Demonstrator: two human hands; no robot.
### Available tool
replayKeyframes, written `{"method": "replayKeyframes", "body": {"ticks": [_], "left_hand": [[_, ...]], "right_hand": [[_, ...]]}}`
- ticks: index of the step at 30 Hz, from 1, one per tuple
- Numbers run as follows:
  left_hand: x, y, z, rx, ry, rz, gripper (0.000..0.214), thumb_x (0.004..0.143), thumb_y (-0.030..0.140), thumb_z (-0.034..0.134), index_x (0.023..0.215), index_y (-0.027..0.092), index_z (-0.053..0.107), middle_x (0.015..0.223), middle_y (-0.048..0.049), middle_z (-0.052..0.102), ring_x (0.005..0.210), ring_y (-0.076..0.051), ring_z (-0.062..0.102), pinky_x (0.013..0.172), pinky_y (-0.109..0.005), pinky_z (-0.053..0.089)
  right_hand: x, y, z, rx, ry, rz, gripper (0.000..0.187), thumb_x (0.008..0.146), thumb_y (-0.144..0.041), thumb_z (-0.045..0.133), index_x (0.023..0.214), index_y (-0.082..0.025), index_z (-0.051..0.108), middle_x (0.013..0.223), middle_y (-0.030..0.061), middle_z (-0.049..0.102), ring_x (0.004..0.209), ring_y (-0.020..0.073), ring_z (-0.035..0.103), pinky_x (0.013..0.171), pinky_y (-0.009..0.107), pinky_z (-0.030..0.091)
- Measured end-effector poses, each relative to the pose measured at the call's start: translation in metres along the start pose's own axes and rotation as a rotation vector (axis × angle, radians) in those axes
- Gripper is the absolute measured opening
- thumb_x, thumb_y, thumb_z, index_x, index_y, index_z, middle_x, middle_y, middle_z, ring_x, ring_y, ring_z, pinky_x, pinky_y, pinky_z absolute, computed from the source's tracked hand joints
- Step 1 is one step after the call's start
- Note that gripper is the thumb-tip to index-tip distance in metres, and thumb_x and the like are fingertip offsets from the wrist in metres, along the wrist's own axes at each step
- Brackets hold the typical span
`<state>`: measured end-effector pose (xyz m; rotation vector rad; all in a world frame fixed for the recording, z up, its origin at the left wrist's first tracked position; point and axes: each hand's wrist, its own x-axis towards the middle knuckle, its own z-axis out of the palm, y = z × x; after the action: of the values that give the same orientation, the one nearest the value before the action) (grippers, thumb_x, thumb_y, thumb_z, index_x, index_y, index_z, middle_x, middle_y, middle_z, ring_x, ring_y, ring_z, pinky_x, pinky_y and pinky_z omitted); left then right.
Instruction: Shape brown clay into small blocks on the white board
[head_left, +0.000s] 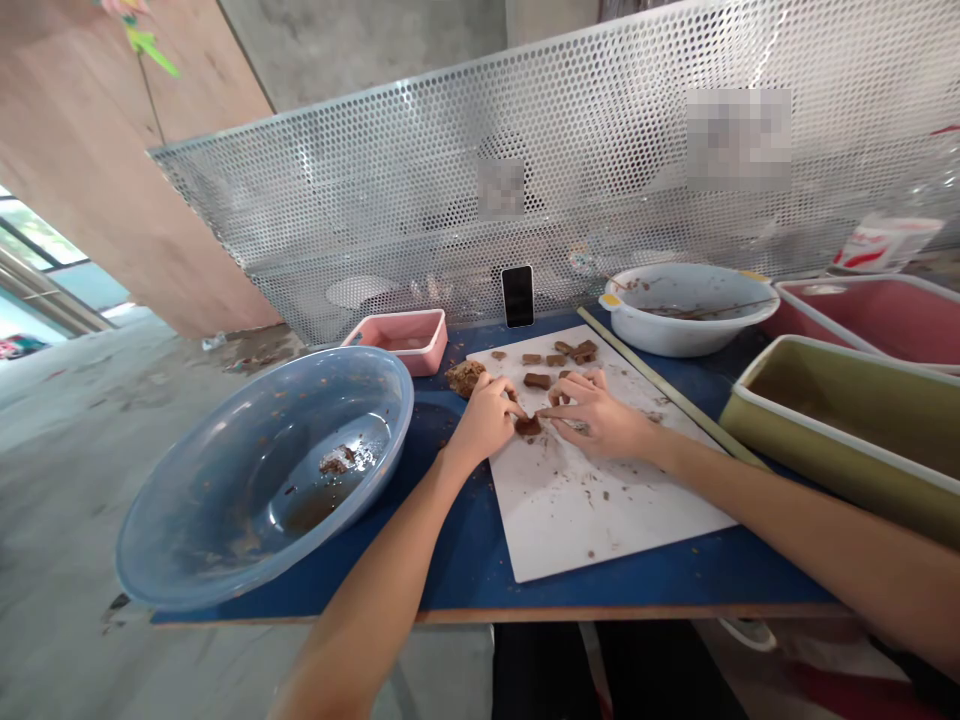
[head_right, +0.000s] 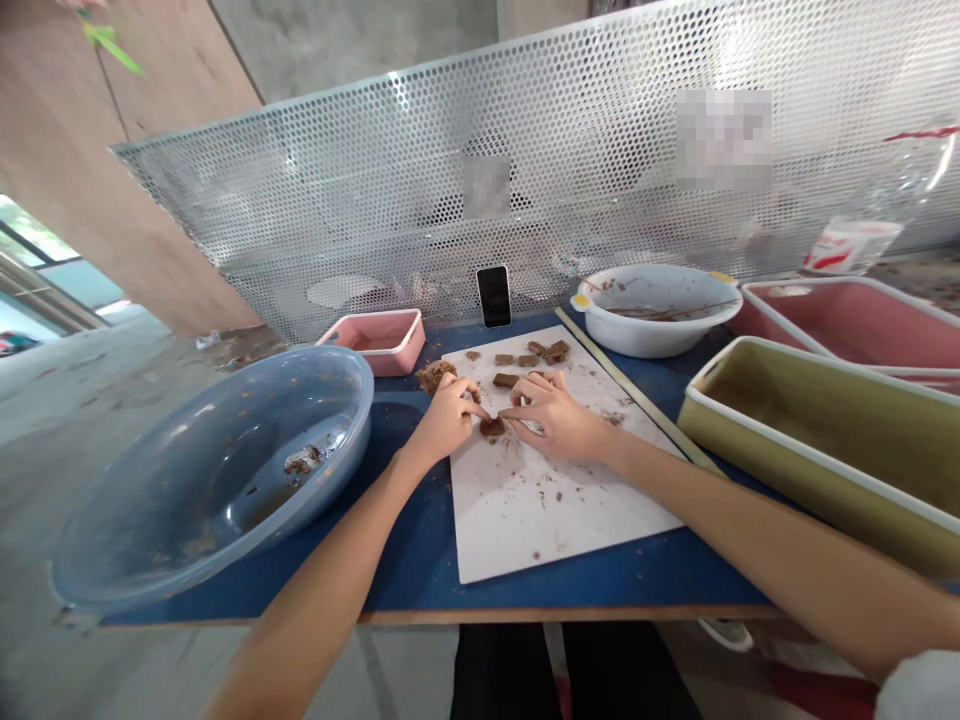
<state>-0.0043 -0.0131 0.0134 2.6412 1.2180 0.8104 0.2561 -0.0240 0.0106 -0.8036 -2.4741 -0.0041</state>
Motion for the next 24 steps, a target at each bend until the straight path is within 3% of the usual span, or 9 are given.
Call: {"method": "replayKeyframes", "body": {"ticks": [24], "left_hand": [[-0.0004, -0.0003, 0.0046, 0.03, -0.012, 0.01, 0.059, 0.081, -0.009, 0.052, 0.097, 0.031, 0.092, 0.107, -0.0094, 0.065, 0.105, -0.028, 0.05, 0.105, -0.047, 0.052]], "right_hand": [[0.0005, 0.0008, 0.0042, -0.003, -0.028, -0.042, 0.034, 0.113, -0.032, 0.051, 0.124, -0.029, 0.083, 0.11, 0.0103, 0.068, 0.107, 0.0275, 0.061, 0.096, 0.049, 0.037]]}}
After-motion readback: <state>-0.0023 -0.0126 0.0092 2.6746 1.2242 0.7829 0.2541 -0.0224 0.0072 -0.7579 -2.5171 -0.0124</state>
